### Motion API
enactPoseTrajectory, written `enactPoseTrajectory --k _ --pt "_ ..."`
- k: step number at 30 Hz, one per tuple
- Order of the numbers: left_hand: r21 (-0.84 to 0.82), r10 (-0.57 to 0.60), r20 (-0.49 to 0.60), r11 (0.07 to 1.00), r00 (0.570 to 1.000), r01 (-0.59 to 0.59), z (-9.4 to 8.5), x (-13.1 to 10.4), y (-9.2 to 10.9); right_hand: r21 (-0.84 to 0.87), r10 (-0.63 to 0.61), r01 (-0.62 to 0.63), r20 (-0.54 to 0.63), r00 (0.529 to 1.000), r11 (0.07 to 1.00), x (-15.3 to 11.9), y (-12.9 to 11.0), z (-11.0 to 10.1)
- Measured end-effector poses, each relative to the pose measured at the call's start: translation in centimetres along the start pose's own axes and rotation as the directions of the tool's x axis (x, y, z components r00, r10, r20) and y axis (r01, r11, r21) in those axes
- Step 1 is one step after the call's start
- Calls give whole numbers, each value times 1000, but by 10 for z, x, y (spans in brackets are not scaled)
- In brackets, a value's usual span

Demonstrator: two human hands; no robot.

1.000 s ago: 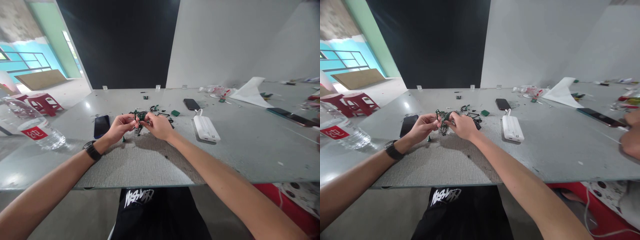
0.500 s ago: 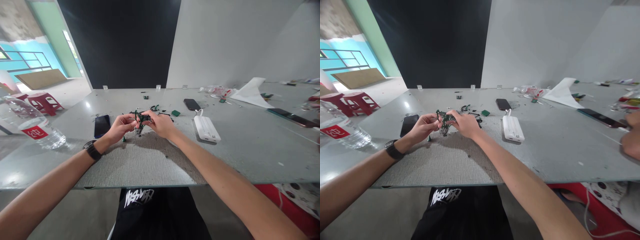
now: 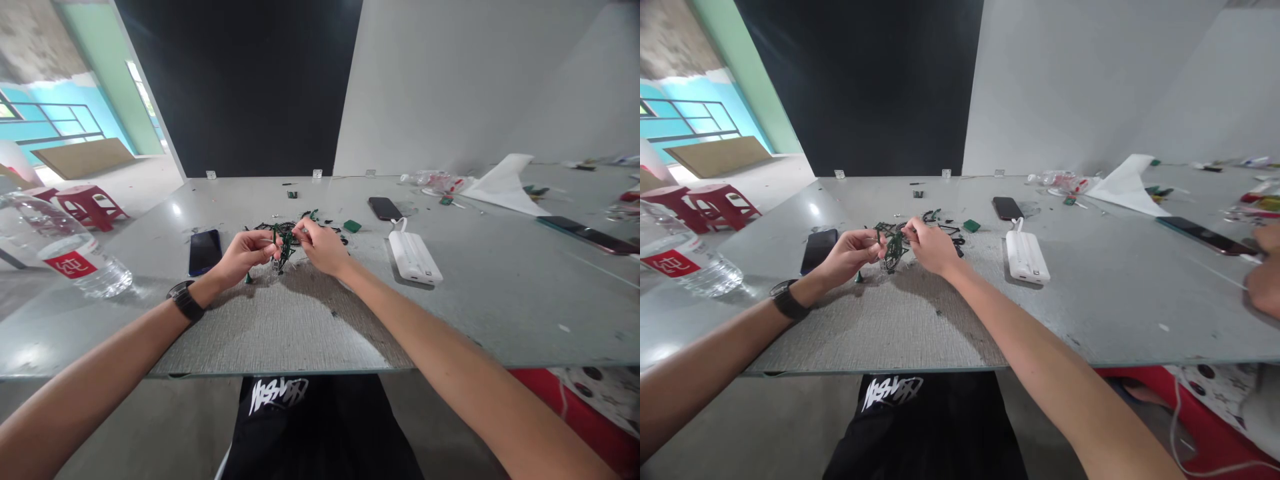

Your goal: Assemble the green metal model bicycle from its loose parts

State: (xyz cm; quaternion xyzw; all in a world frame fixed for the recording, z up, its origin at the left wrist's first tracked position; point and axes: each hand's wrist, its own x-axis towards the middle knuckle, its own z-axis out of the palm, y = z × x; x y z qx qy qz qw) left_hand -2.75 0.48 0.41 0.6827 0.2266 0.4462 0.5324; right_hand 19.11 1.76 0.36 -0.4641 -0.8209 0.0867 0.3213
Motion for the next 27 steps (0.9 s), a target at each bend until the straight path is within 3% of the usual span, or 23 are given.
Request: enactPoseTrajectory --k 10,27 --pt "-34 -3 -80 999 997 1 1 2 1 -251 16 3 77 997 968 -1 -1 2" --pt "3 -4 -39 1000 999 4 -1 0 -2 -215 -1 20 88 996 976 -2 -7 4"
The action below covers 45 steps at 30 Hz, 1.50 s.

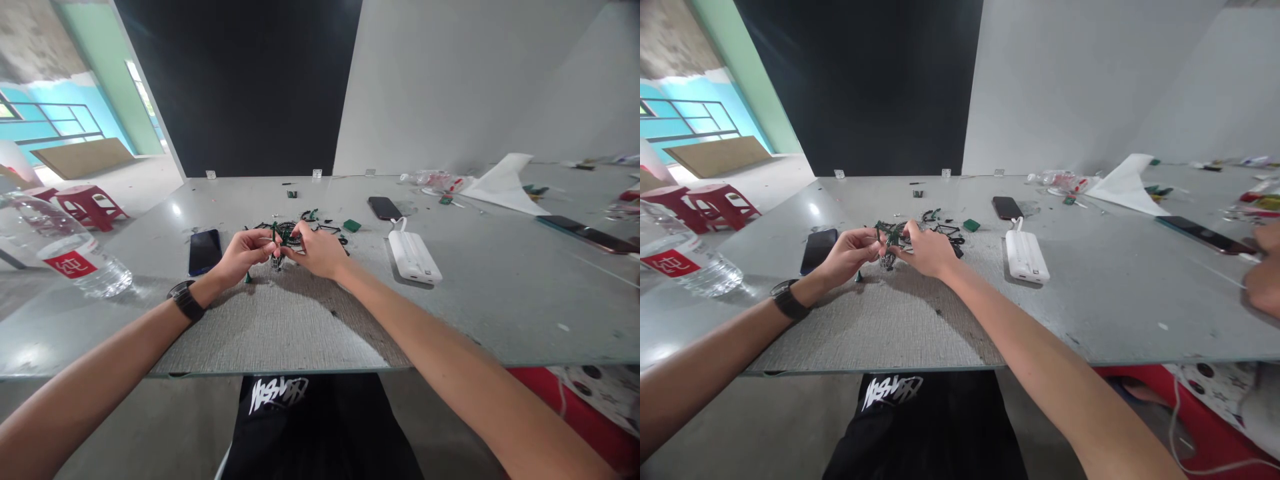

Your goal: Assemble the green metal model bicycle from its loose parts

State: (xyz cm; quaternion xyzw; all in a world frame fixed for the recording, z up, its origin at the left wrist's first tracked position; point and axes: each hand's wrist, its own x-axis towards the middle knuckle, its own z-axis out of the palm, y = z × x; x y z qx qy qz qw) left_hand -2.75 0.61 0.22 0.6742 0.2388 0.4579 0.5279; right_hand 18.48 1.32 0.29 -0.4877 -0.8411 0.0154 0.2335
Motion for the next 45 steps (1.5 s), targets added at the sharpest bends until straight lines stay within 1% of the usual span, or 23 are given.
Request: enactPoseTrajectory --k 5,11,16,21,25,27,33,37,40,45 --pt "12 9 12 1000 1000 -9 -1 1 -1 -8 -46 46 23 999 999 0 -1 0" --pt "10 -7 13 1000 1000 7 -1 1 -2 31 -81 81 3 997 996 -1 -1 1" --pt "6 -17 3 1000 1000 17 0 1 1 71 -40 39 3 999 997 -1 1 -3" --pt "18 -9 15 1000 1000 8 1 1 1 59 -105 103 27 994 993 -1 7 -7" --pt "20 1 21 1000 1000 -1 1 1 1 69 -109 108 2 994 992 -1 8 -7" --pt "27 1 16 1000 1000 -1 1 1 2 100 -100 101 -23 995 990 -1 6 -7" --pt "46 -22 12 999 1000 21 2 1 4 263 -31 51 -80 996 964 0 1 -7" --pt "37 -24 -1 999 1000 24 2 1 3 362 4 29 -92 996 932 0 0 -5" --pt "33 -26 -6 999 1000 27 2 1 2 306 -12 37 -85 996 951 0 2 -7" --pt "45 -23 -29 999 999 24 2 1 3 60 -80 81 -16 997 995 -1 8 -9"
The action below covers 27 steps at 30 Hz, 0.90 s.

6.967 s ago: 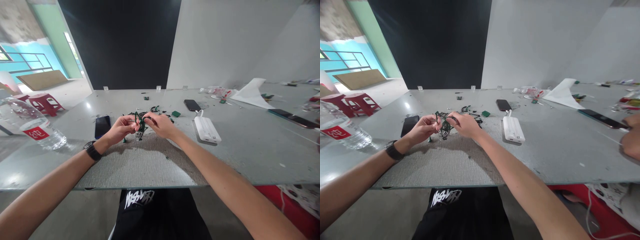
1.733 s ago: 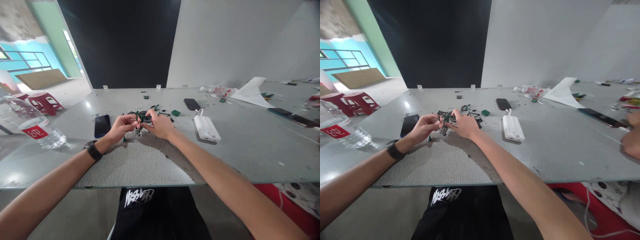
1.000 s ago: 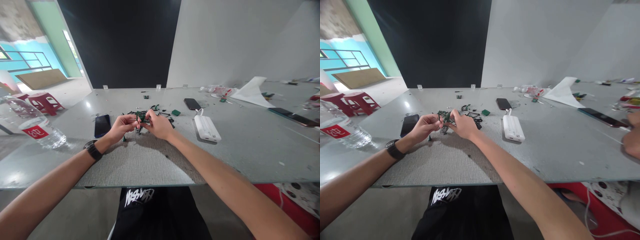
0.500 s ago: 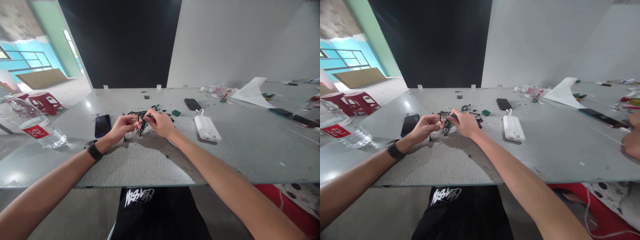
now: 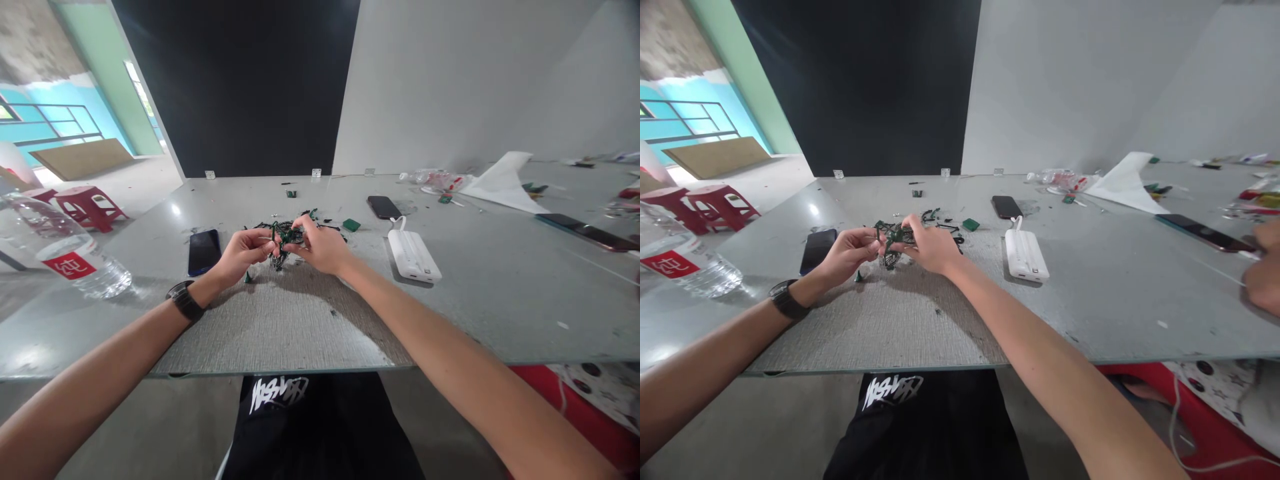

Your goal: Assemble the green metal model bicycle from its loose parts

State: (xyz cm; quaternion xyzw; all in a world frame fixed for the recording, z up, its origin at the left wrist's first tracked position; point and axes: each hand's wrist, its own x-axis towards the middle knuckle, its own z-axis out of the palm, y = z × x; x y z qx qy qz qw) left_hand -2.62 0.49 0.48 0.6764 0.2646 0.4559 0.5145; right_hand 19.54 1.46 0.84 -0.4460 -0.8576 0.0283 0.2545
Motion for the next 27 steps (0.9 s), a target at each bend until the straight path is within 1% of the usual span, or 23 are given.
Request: enactPoseTrajectory --k 4,10,19,24,27 --pt "10 16 4 1000 1000 -16 1 0 2 -187 11 -6 25 1000 982 1 0 1" --pt "7 15 11 1000 1000 -15 2 0 3 -301 20 -9 33 999 954 1 0 4" --pt "-12 8 15 1000 1000 -7 0 1 0 -344 42 -28 35 999 938 0 -4 3" --pt "-10 20 26 1000 999 -19 0 0 0 -342 1 8 26 1000 940 0 -5 3" --pt "-17 30 26 999 999 -29 -2 1 -2 -355 13 4 44 999 935 1 -5 5"
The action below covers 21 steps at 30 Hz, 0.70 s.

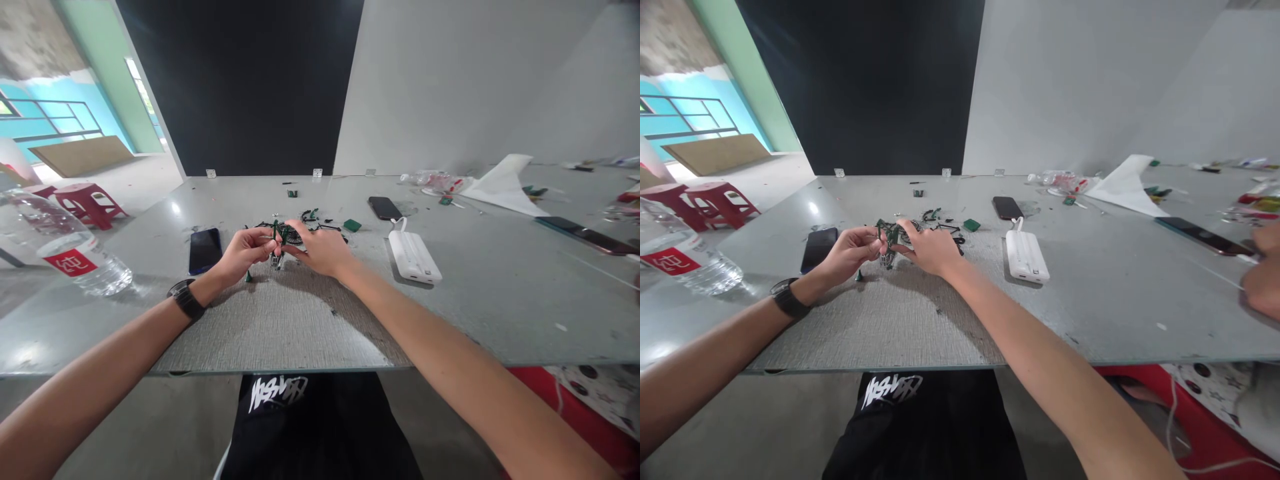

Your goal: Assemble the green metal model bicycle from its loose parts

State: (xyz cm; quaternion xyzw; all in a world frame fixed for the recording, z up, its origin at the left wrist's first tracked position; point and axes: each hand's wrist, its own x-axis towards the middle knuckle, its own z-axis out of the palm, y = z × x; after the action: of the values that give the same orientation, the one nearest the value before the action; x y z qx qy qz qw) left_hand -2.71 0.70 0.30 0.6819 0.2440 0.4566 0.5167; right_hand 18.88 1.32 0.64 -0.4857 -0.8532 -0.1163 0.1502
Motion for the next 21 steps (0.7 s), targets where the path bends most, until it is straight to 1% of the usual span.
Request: enactPoseTrajectory --k 9,12,15,21 --pt "-14 -1 11 1000 1000 1 1 0 0 9 49 -49 71 996 999 0 -1 0" --pt "-20 -11 2 1000 1000 11 1 0 1 0 44 -44 83 996 999 0 -3 1" --pt "-23 -23 0 999 1000 23 1 0 2 12 38 -39 78 996 999 0 -4 1" --pt "-15 -32 -4 999 999 32 3 0 5 78 75 -80 59 995 994 -1 -5 1"
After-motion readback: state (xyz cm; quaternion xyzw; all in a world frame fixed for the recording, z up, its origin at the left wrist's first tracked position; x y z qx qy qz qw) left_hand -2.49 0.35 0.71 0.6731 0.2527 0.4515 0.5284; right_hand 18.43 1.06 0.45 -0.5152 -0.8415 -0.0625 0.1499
